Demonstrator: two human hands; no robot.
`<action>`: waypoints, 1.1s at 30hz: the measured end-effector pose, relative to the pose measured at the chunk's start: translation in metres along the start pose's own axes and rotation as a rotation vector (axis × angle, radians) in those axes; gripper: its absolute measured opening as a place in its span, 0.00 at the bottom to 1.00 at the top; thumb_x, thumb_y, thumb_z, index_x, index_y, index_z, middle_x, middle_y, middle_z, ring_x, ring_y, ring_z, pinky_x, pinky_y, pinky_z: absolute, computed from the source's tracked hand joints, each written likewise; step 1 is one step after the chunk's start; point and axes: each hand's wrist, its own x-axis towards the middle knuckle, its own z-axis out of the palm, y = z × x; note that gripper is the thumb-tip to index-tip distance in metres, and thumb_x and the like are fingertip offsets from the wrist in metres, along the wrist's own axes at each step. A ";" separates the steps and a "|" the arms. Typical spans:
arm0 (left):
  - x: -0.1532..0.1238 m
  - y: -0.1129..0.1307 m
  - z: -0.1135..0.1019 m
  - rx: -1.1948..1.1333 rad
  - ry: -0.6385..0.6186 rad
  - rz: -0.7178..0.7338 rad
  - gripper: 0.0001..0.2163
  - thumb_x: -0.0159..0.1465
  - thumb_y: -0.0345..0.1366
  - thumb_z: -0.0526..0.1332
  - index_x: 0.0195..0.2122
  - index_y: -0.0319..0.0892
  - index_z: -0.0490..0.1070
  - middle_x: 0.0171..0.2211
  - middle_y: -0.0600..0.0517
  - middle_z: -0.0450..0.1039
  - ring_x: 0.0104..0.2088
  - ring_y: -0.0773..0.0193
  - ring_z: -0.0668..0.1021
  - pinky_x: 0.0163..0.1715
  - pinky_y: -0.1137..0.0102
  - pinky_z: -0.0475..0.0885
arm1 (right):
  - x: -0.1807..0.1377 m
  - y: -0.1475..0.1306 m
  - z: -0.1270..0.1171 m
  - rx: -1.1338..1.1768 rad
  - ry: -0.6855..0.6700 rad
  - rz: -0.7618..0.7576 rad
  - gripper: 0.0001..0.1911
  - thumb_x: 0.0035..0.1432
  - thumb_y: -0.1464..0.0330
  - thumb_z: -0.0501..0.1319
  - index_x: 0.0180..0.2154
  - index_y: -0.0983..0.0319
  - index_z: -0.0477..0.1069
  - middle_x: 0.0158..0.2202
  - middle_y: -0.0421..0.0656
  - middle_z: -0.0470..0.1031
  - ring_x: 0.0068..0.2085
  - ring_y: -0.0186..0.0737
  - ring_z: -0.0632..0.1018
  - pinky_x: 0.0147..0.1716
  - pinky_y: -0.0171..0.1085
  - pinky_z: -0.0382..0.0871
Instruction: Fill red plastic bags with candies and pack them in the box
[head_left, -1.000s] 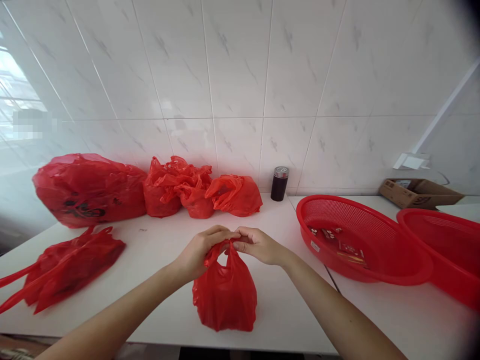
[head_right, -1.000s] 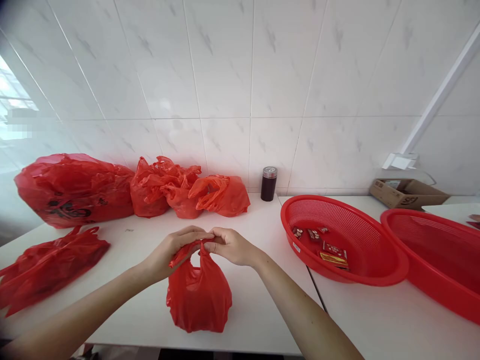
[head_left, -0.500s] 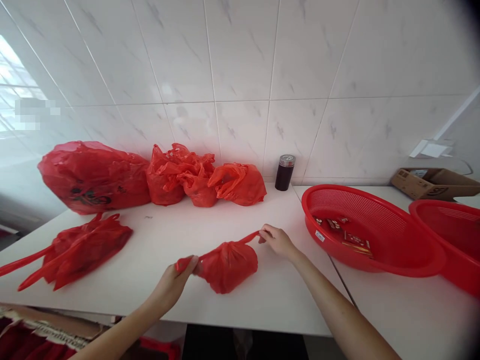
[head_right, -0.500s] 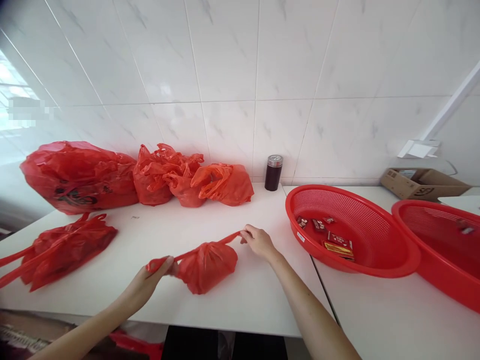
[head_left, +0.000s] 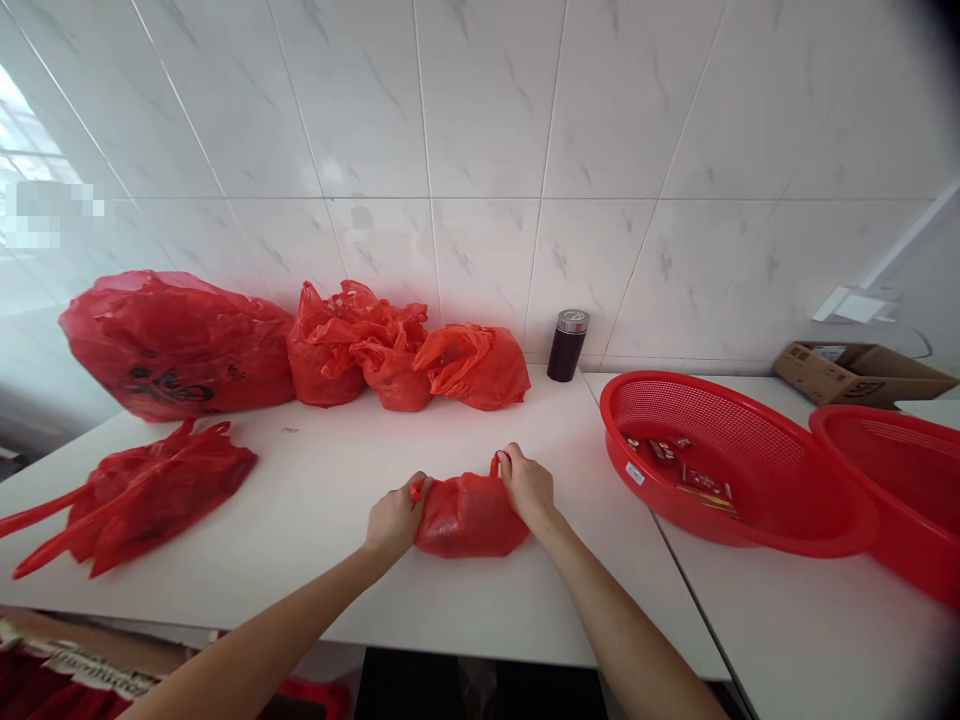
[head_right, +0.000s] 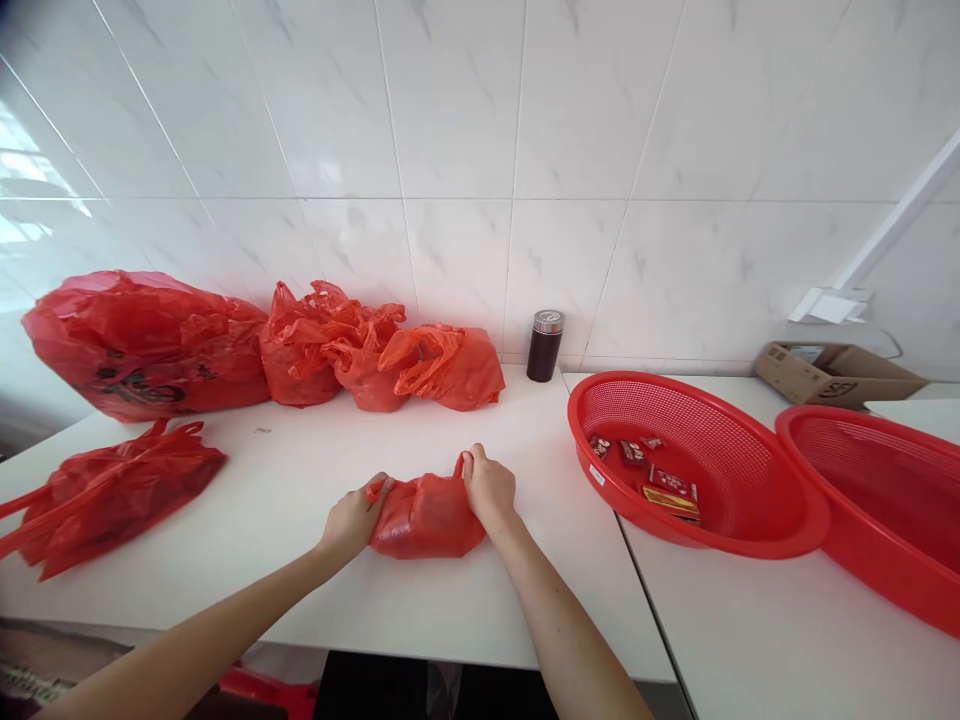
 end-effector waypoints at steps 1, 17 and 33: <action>0.001 -0.001 0.001 0.045 -0.008 0.010 0.17 0.69 0.45 0.39 0.32 0.48 0.64 0.21 0.54 0.70 0.23 0.59 0.73 0.25 0.69 0.59 | 0.002 0.004 0.001 -0.016 0.004 0.013 0.16 0.70 0.61 0.41 0.39 0.58 0.64 0.26 0.41 0.74 0.26 0.37 0.73 0.24 0.35 0.46; 0.012 -0.013 0.016 0.431 -0.087 0.195 0.14 0.60 0.25 0.50 0.43 0.45 0.69 0.35 0.47 0.76 0.36 0.55 0.77 0.36 0.64 0.63 | 0.001 0.013 0.028 -0.100 0.009 0.013 0.17 0.69 0.61 0.43 0.38 0.59 0.66 0.26 0.41 0.75 0.27 0.37 0.74 0.24 0.36 0.48; 0.005 -0.027 -0.056 -0.024 -0.083 -0.029 0.17 0.63 0.41 0.50 0.48 0.45 0.72 0.42 0.48 0.78 0.36 0.58 0.79 0.35 0.66 0.71 | 0.004 0.039 0.017 0.253 0.152 0.051 0.19 0.67 0.57 0.41 0.38 0.56 0.67 0.28 0.36 0.75 0.28 0.35 0.73 0.25 0.32 0.56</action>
